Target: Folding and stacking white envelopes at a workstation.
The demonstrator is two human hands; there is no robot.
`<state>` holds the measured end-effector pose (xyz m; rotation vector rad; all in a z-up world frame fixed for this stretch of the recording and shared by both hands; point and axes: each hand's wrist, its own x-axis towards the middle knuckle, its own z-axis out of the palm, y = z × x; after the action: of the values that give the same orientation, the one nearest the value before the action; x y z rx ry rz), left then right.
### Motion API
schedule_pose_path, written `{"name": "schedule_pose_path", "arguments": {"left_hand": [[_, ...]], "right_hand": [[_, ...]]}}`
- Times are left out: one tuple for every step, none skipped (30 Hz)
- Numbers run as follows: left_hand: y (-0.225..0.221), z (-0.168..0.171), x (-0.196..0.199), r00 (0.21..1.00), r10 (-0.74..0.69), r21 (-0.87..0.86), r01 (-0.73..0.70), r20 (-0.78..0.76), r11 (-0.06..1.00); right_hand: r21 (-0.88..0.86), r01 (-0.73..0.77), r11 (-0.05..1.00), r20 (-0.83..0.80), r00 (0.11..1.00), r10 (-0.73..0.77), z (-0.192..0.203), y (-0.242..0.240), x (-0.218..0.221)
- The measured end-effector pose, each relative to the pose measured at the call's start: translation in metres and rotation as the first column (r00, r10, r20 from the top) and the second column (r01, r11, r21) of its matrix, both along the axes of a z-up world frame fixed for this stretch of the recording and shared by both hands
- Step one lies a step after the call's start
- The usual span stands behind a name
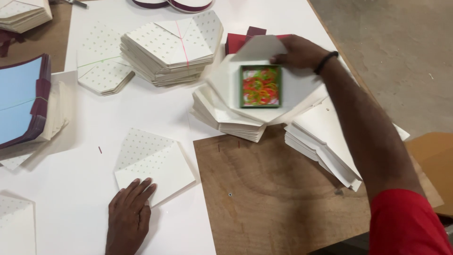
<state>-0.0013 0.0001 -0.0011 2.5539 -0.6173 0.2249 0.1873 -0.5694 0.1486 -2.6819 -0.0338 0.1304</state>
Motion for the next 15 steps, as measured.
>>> {"name": "schedule_pose_path", "arguments": {"left_hand": [[0.001,-0.003,0.0,1.0,-0.007,0.001,0.007,0.001,1.0],[0.002,-0.005,0.001,1.0,-0.009,0.012,0.009,0.002,1.0],[0.003,-0.007,0.002,1.0,-0.009,0.023,0.009,0.005,1.0],[0.002,-0.008,0.003,1.0,-0.013,0.024,0.013,0.009,1.0],[0.003,-0.009,0.003,1.0,-0.005,0.026,0.005,0.0,1.0],[0.003,-0.009,0.003,1.0,0.002,0.029,-0.002,-0.009,1.0],[0.009,-0.018,0.004,1.0,-0.002,0.028,0.002,0.001,1.0],[0.014,-0.028,0.007,1.0,-0.021,0.029,0.02,0.021,0.999],[0.018,-0.038,0.009,0.998,-0.041,0.028,0.04,0.04,0.999],[0.019,-0.038,0.011,0.998,-0.047,0.026,0.046,0.049,0.999],[0.02,-0.039,0.012,0.999,-0.037,0.055,0.035,0.04,0.998],[0.02,-0.041,0.012,0.999,-0.027,0.084,0.024,0.032,0.996],[0.026,-0.054,0.018,0.999,-0.033,0.081,0.031,0.029,0.996],[0.032,-0.067,0.023,0.999,-0.051,0.135,0.049,0.013,0.99],[0.042,-0.078,0.028,0.998,-0.066,0.192,0.066,-0.004,0.979]], "right_hand": [[0.001,0.007,1.0,0.001,1.0,-0.007,0.0,0.011,0.005],[0.003,-0.013,1.0,-0.005,1.0,0.013,0.0,0.021,0.011],[0.004,-0.034,0.999,-0.009,0.999,0.034,0.001,0.032,0.017],[0.005,-0.03,1.0,-0.005,1.0,0.03,-0.012,0.036,0.024],[-0.011,-0.057,0.998,0.01,0.998,0.057,-0.025,0.041,0.03],[-0.028,-0.084,0.996,0.025,0.996,0.084,-0.039,0.047,0.036],[-0.029,-0.079,0.996,0.035,0.996,0.08,-0.04,0.049,0.036],[-0.139,-0.11,0.984,0.031,0.993,0.115,-0.041,0.051,0.036],[-0.249,-0.137,0.959,0.022,0.989,0.147,-0.042,0.052,0.036],[-0.253,-0.129,0.959,0.03,0.989,0.141,-0.037,0.036,0.039],[-0.113,-0.097,0.989,0.17,0.979,0.116,-0.035,0.018,0.04],[0.031,-0.082,0.996,0.304,0.95,0.068,-0.034,0.0,0.04],[0.028,-0.075,0.997,0.301,0.951,0.063,-0.032,-0.032,0.043],[0.093,0.095,0.991,0.397,0.909,-0.125,-0.029,-0.064,0.045],[0.177,0.252,0.951,0.475,0.825,-0.307,-0.028,-0.093,0.047]]}}
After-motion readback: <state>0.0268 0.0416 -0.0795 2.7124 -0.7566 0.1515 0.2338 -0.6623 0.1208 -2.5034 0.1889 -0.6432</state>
